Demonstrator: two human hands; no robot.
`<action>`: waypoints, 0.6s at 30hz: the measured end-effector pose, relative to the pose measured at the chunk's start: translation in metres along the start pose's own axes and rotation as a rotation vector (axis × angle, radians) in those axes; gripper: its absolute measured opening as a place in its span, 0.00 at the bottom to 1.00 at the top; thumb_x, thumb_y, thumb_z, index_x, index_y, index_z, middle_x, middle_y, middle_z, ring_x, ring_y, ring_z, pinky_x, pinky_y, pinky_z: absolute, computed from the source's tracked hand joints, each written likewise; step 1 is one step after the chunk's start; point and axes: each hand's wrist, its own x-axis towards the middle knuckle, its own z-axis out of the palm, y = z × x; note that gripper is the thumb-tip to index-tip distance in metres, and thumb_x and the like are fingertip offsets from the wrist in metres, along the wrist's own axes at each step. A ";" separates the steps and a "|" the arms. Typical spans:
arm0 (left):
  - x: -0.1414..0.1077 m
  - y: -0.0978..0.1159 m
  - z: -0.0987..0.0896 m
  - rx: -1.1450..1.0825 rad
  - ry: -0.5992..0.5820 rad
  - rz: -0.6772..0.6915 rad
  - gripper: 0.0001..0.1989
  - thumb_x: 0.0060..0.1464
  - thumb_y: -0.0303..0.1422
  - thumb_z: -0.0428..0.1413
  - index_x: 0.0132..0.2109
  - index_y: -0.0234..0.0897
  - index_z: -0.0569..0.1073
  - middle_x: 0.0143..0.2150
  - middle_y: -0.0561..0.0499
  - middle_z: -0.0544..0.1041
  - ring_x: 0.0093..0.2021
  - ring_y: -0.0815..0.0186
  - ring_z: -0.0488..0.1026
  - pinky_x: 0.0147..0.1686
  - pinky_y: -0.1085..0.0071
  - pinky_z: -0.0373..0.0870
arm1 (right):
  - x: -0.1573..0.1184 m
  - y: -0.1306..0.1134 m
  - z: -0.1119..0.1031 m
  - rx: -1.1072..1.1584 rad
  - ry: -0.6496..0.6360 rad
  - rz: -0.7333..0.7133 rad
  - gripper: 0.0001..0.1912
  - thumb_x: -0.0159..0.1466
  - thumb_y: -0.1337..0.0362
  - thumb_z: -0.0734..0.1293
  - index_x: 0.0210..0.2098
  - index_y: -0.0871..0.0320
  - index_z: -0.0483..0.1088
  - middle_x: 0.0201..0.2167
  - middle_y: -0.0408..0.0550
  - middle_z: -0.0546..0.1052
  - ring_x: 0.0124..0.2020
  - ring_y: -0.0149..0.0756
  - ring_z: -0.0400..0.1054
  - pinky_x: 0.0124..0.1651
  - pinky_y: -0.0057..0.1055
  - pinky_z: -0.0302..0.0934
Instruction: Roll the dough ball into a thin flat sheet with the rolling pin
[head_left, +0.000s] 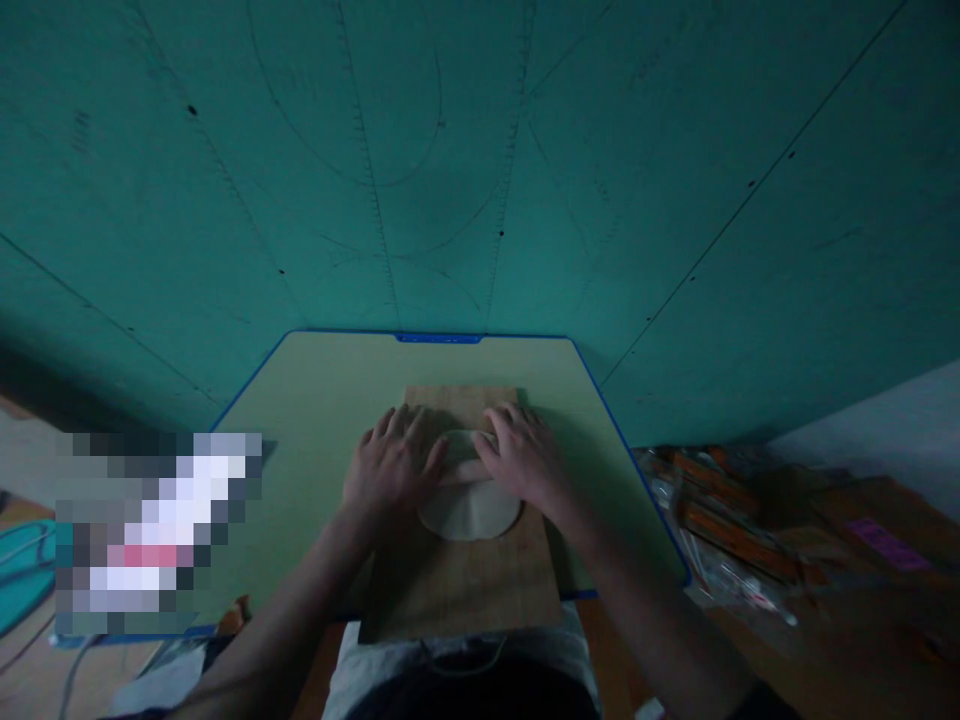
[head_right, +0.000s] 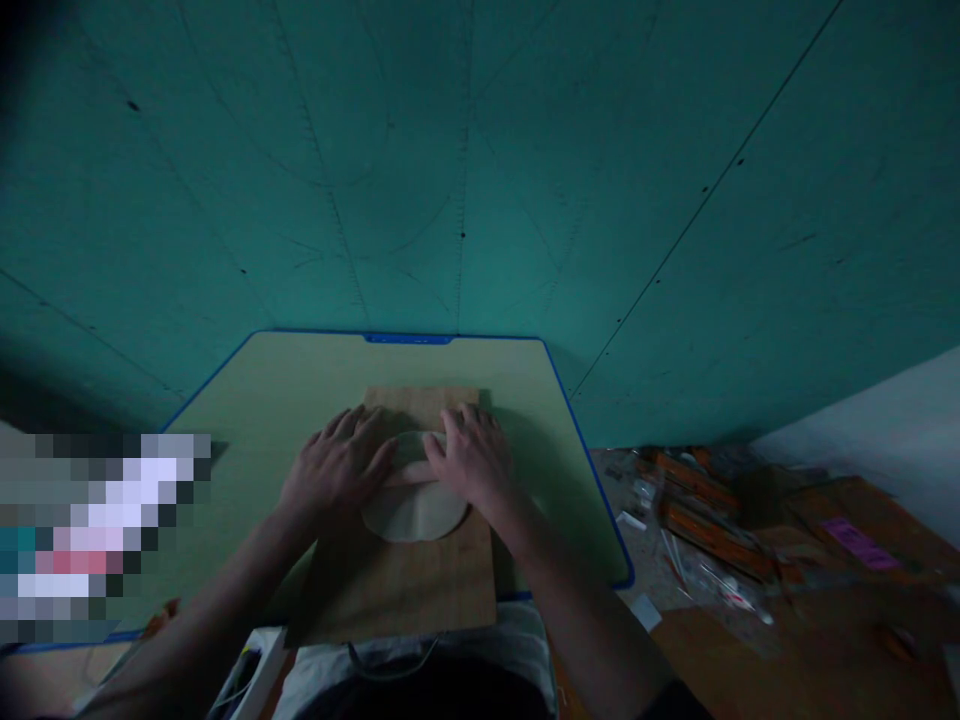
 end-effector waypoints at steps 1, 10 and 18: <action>-0.010 0.003 0.000 0.001 0.019 0.006 0.27 0.67 0.45 0.44 0.63 0.32 0.69 0.64 0.36 0.71 0.65 0.47 0.66 0.58 0.53 0.69 | -0.010 -0.002 0.000 -0.003 0.019 -0.017 0.18 0.71 0.56 0.60 0.53 0.59 0.71 0.54 0.57 0.75 0.55 0.48 0.67 0.56 0.42 0.61; 0.044 -0.004 -0.006 -0.008 0.053 -0.025 0.18 0.66 0.33 0.44 0.48 0.32 0.77 0.57 0.37 0.76 0.59 0.50 0.70 0.55 0.55 0.69 | 0.043 0.014 0.006 0.055 0.148 0.061 0.11 0.68 0.65 0.61 0.44 0.59 0.74 0.52 0.59 0.73 0.53 0.45 0.68 0.54 0.39 0.61; 0.008 0.006 -0.008 0.037 0.014 0.066 0.17 0.66 0.36 0.45 0.46 0.34 0.77 0.52 0.39 0.78 0.57 0.47 0.71 0.54 0.55 0.68 | 0.006 0.003 0.003 -0.034 0.093 0.068 0.11 0.68 0.61 0.61 0.43 0.57 0.74 0.48 0.54 0.75 0.49 0.43 0.68 0.51 0.37 0.59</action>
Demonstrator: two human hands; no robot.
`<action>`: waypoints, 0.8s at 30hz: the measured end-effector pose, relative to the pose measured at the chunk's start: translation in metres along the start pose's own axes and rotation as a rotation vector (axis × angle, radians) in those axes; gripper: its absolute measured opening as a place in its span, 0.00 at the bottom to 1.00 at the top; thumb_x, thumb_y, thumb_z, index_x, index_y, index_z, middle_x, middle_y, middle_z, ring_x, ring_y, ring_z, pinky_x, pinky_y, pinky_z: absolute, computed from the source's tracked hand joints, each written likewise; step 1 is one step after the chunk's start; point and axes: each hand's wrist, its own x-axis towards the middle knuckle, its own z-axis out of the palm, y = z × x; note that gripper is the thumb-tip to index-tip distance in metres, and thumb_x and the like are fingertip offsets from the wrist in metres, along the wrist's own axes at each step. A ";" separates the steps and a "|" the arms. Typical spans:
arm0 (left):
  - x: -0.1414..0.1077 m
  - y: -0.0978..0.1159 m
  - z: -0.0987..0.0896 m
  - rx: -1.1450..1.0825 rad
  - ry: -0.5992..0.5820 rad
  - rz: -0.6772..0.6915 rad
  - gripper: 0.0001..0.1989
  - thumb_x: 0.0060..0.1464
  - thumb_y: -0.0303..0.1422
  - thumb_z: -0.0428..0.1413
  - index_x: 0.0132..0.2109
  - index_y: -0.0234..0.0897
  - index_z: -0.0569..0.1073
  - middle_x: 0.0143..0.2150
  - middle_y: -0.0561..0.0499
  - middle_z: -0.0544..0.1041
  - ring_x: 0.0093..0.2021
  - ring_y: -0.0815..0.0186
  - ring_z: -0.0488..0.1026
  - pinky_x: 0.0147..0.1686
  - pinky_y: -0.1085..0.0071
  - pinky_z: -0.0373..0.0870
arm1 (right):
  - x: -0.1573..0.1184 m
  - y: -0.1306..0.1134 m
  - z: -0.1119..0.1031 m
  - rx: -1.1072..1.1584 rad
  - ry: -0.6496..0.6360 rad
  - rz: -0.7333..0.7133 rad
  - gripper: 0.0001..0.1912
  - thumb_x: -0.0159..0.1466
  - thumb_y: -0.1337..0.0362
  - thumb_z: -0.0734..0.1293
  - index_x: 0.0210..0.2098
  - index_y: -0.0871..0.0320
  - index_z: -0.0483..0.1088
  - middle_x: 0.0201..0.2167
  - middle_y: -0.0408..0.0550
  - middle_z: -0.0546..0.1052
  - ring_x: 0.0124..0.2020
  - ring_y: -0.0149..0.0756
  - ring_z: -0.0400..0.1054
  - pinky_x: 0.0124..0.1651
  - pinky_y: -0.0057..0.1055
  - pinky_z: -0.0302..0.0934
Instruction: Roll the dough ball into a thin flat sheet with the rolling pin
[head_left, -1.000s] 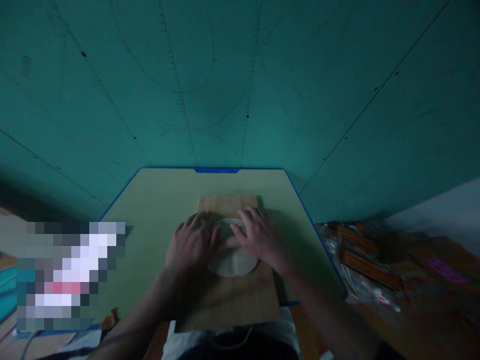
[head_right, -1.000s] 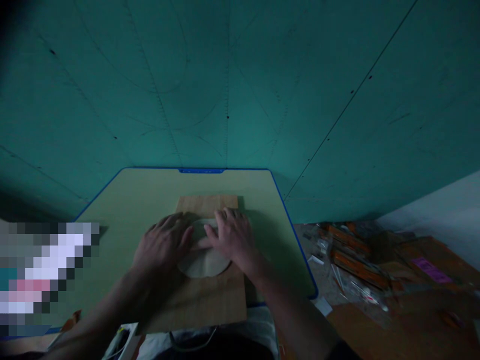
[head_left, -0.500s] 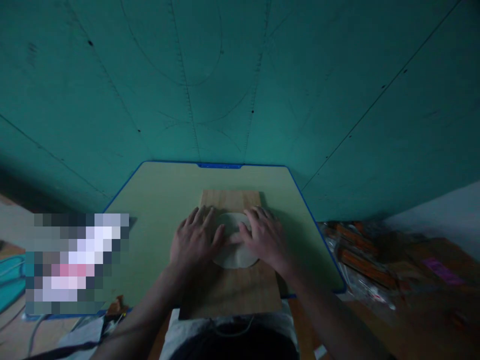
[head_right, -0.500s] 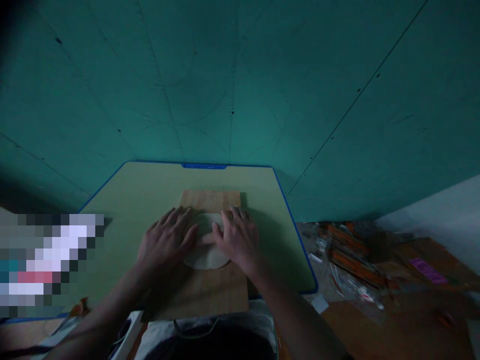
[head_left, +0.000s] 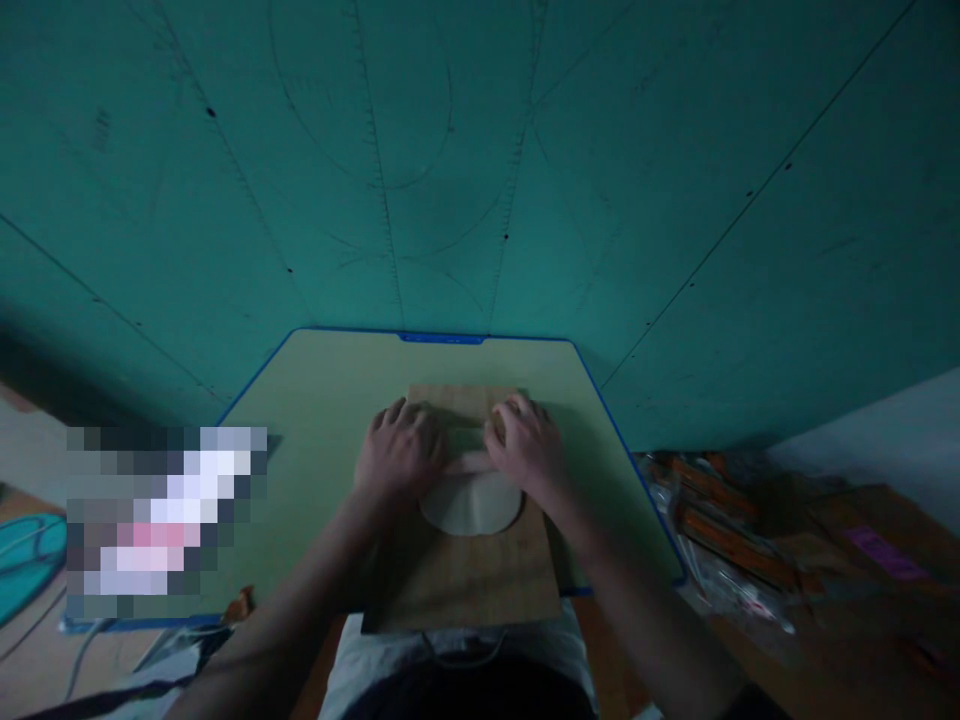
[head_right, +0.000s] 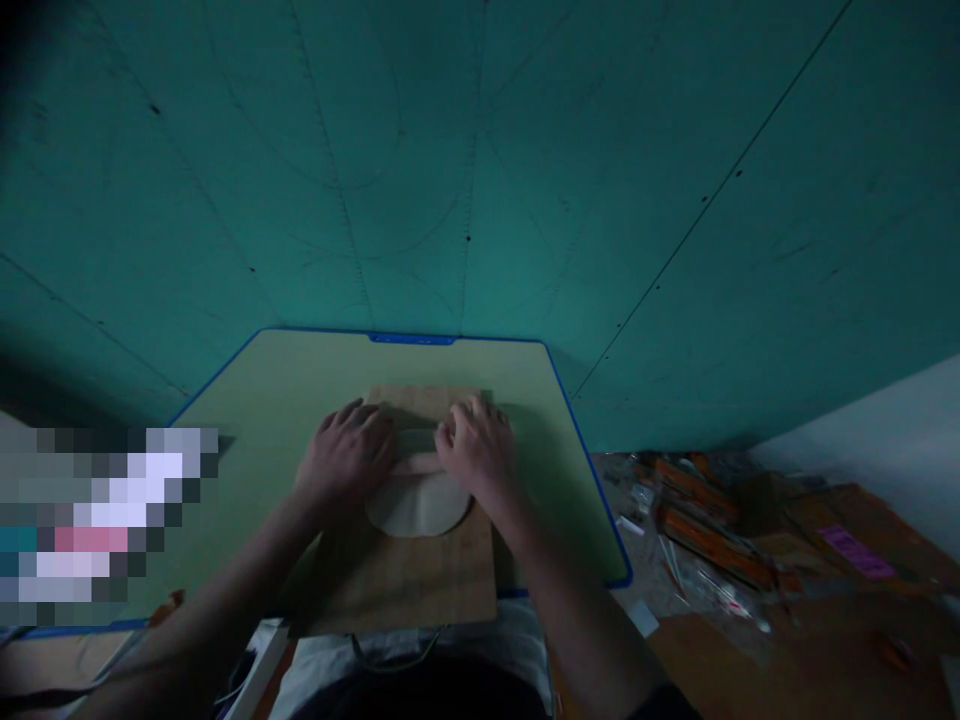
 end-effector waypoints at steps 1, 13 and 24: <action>-0.009 0.003 0.001 0.016 0.017 0.013 0.18 0.66 0.36 0.45 0.47 0.34 0.77 0.53 0.39 0.78 0.60 0.46 0.69 0.57 0.54 0.66 | -0.011 -0.002 -0.001 -0.020 -0.003 -0.001 0.11 0.68 0.60 0.62 0.44 0.57 0.74 0.49 0.54 0.75 0.49 0.44 0.68 0.51 0.37 0.58; 0.050 -0.009 -0.004 0.008 -0.107 -0.080 0.19 0.66 0.32 0.42 0.45 0.33 0.77 0.46 0.39 0.80 0.48 0.54 0.76 0.48 0.62 0.70 | 0.043 0.001 -0.007 -0.030 -0.112 0.091 0.13 0.69 0.67 0.58 0.41 0.56 0.75 0.44 0.52 0.80 0.46 0.38 0.72 0.43 0.30 0.58; 0.027 -0.001 0.003 0.002 -0.108 -0.143 0.20 0.64 0.40 0.46 0.51 0.34 0.75 0.52 0.38 0.77 0.52 0.51 0.74 0.48 0.60 0.71 | 0.022 -0.005 -0.007 -0.062 -0.229 0.182 0.17 0.70 0.59 0.58 0.40 0.53 0.78 0.39 0.53 0.82 0.39 0.42 0.76 0.38 0.32 0.60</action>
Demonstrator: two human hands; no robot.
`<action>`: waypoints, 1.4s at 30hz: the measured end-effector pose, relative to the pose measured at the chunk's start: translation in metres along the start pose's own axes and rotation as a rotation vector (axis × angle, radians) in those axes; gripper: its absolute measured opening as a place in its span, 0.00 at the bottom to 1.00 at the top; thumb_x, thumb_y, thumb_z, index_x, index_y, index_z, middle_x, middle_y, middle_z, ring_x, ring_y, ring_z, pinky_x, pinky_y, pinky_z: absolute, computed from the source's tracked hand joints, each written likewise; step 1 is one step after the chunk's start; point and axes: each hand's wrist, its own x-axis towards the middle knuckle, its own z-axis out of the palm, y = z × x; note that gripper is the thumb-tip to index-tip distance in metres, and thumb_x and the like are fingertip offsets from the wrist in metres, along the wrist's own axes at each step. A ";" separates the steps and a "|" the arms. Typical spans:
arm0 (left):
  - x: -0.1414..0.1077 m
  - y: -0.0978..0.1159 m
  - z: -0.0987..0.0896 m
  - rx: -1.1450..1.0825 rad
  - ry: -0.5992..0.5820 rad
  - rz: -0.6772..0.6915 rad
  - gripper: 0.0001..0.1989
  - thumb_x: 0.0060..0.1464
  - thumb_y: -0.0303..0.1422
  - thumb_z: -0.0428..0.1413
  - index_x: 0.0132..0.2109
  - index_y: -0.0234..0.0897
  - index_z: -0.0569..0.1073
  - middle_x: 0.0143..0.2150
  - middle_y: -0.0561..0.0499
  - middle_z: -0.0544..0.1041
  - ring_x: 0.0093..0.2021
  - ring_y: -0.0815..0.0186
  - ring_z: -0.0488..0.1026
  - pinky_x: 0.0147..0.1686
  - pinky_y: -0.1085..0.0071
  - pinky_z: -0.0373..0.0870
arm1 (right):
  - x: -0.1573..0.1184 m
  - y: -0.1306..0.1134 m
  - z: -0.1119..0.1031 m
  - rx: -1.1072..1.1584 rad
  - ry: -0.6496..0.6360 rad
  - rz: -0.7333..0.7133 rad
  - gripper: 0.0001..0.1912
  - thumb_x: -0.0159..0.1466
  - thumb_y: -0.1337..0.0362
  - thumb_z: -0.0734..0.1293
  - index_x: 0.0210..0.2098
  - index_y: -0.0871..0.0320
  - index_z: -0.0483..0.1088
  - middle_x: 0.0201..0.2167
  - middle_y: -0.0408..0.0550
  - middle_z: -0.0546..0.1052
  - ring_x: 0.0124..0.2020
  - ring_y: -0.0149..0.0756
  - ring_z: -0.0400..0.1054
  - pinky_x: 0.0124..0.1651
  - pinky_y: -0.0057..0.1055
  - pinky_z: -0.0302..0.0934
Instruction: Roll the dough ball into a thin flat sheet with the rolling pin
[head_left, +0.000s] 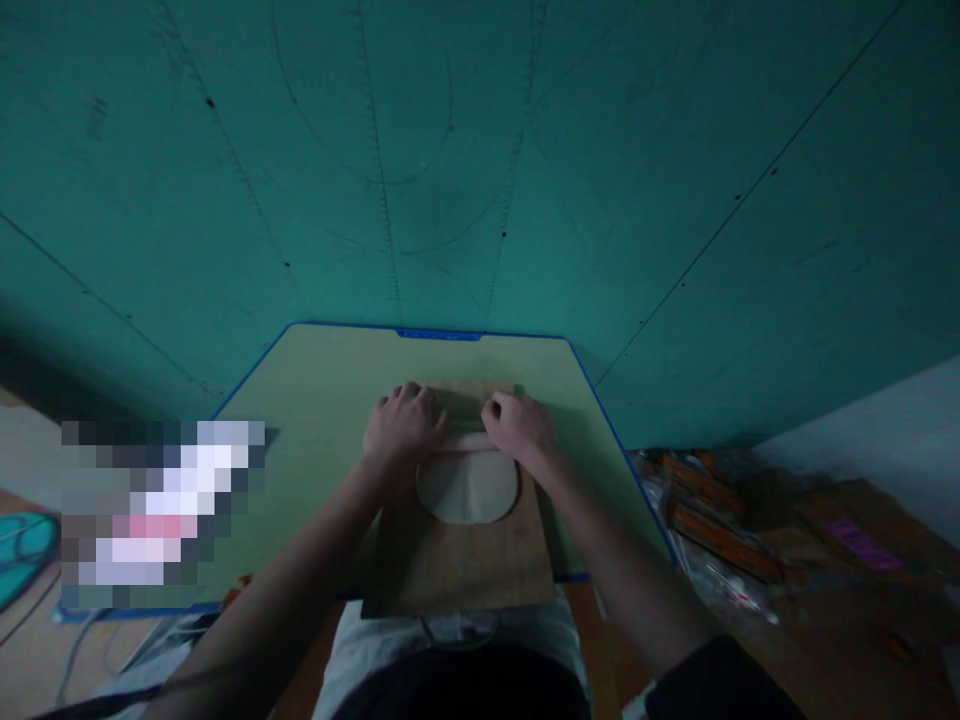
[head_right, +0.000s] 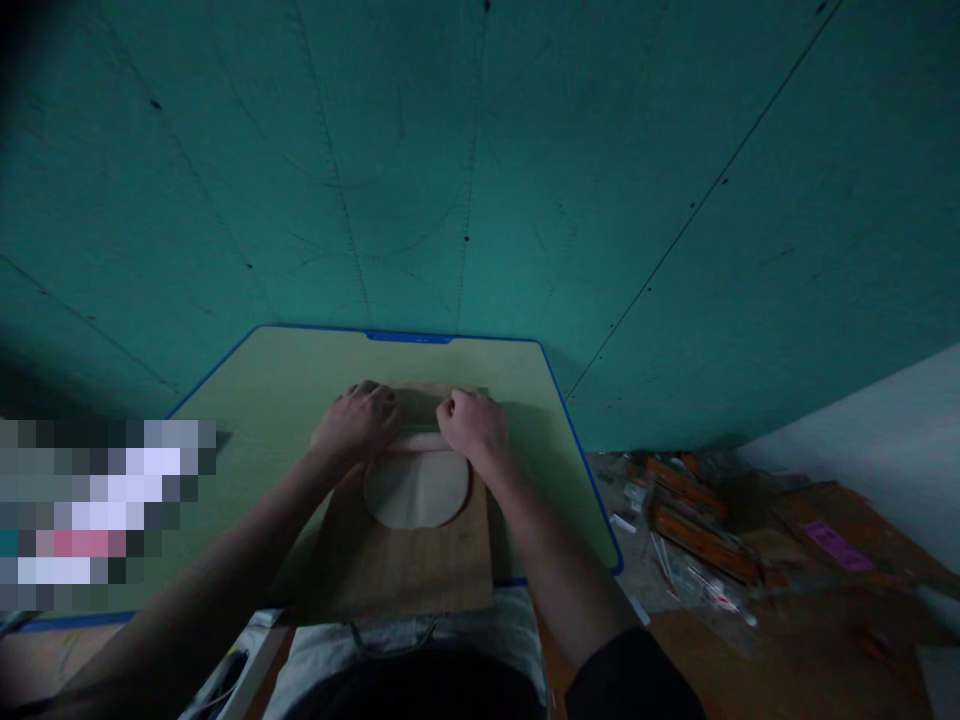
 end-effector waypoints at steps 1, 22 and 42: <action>0.008 -0.002 0.000 -0.004 -0.015 0.011 0.19 0.65 0.39 0.46 0.50 0.33 0.76 0.50 0.38 0.77 0.51 0.52 0.75 0.48 0.61 0.71 | 0.007 0.000 -0.002 -0.006 0.007 0.005 0.17 0.70 0.60 0.58 0.41 0.54 0.78 0.40 0.53 0.82 0.40 0.42 0.76 0.39 0.32 0.61; 0.015 -0.001 -0.006 -0.052 -0.222 -0.128 0.23 0.61 0.41 0.43 0.42 0.36 0.81 0.42 0.35 0.83 0.42 0.46 0.81 0.37 0.60 0.73 | 0.017 0.011 0.004 0.057 -0.007 -0.003 0.16 0.67 0.60 0.60 0.30 0.55 0.78 0.32 0.48 0.82 0.31 0.35 0.72 0.30 0.30 0.51; -0.007 -0.012 -0.013 -0.203 -0.218 -0.137 0.18 0.59 0.37 0.45 0.31 0.36 0.76 0.26 0.48 0.75 0.27 0.64 0.72 0.26 0.71 0.59 | -0.014 0.010 0.001 0.049 0.033 -0.090 0.17 0.68 0.59 0.61 0.28 0.54 0.77 0.29 0.49 0.81 0.29 0.36 0.72 0.30 0.32 0.48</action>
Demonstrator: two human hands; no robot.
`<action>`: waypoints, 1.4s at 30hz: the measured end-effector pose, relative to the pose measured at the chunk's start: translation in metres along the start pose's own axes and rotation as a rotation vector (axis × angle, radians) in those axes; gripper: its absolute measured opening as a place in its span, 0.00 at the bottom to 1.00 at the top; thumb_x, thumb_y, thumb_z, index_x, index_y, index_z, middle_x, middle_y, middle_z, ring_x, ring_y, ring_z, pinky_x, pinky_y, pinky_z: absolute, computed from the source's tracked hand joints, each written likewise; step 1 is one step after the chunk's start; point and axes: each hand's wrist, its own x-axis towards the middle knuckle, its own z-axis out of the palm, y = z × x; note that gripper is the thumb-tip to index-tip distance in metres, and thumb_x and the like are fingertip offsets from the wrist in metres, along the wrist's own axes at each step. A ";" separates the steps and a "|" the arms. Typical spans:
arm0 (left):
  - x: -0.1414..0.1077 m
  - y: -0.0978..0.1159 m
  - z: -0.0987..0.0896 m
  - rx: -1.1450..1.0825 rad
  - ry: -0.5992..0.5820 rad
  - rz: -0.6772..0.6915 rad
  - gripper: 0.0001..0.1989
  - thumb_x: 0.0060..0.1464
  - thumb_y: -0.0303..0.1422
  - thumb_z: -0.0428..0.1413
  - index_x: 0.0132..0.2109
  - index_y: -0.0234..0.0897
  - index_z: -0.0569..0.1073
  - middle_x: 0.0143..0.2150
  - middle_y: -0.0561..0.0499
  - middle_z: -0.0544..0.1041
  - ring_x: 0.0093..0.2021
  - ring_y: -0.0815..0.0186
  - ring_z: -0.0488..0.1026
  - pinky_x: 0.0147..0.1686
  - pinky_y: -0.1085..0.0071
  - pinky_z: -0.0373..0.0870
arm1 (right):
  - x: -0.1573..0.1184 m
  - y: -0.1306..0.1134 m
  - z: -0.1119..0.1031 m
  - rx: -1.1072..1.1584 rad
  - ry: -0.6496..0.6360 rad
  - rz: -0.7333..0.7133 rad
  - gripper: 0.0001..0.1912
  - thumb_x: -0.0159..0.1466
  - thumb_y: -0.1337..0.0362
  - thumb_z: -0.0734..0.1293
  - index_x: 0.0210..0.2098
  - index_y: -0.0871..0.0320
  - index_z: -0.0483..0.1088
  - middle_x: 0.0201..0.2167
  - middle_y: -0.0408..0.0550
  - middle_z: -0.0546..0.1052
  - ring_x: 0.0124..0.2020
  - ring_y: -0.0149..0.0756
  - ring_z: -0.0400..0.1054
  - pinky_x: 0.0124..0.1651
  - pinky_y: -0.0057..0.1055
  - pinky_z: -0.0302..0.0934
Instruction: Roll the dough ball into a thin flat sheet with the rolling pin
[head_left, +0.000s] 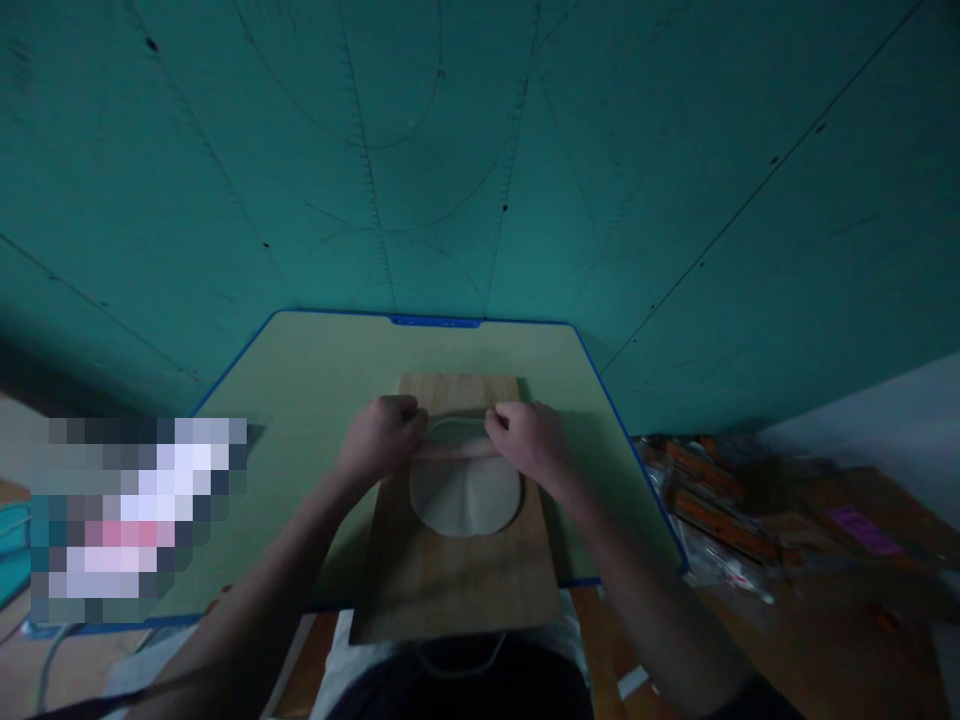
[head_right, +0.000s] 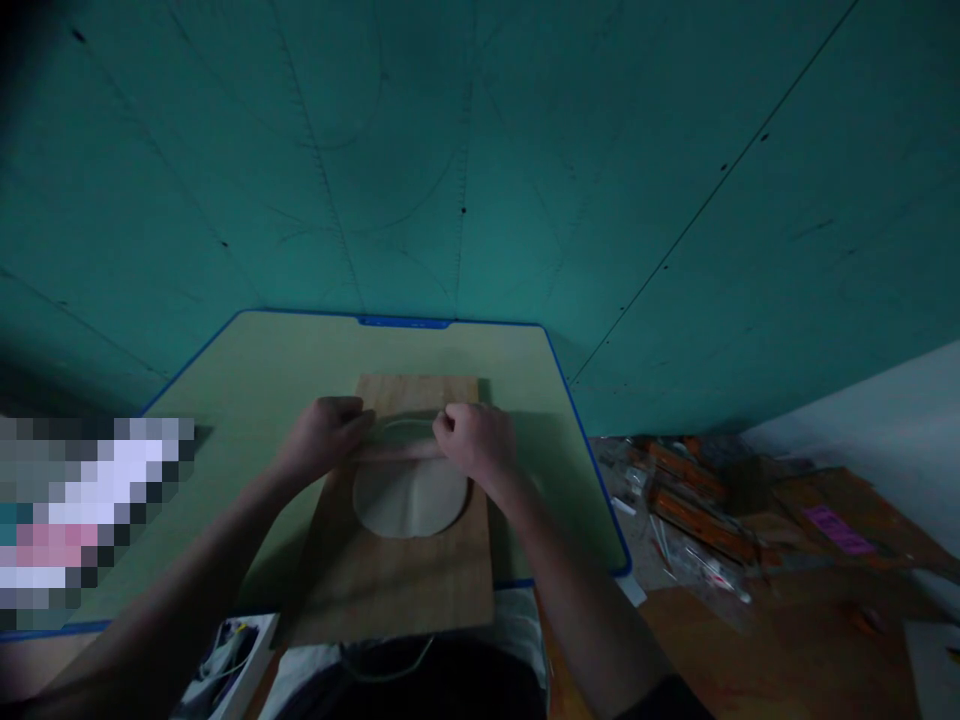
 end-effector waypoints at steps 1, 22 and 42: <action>-0.008 0.000 0.001 -0.018 -0.001 0.001 0.18 0.59 0.38 0.44 0.30 0.36 0.75 0.24 0.49 0.74 0.26 0.65 0.70 0.26 0.72 0.58 | -0.007 0.001 0.000 0.004 0.014 -0.012 0.17 0.68 0.59 0.61 0.27 0.54 0.76 0.27 0.48 0.81 0.27 0.34 0.70 0.29 0.32 0.46; 0.046 0.009 -0.001 0.239 -0.011 0.047 0.20 0.59 0.37 0.45 0.43 0.37 0.81 0.40 0.37 0.83 0.39 0.50 0.80 0.34 0.64 0.70 | 0.058 0.006 0.003 -0.055 -0.061 0.016 0.17 0.69 0.59 0.60 0.35 0.55 0.79 0.36 0.53 0.82 0.33 0.39 0.73 0.34 0.32 0.55; 0.001 0.006 0.018 0.182 0.328 0.102 0.23 0.63 0.42 0.46 0.54 0.31 0.74 0.59 0.32 0.73 0.58 0.45 0.71 0.53 0.51 0.69 | 0.008 0.008 0.011 -0.026 0.172 -0.052 0.10 0.67 0.62 0.62 0.43 0.58 0.72 0.44 0.56 0.76 0.46 0.46 0.70 0.47 0.37 0.60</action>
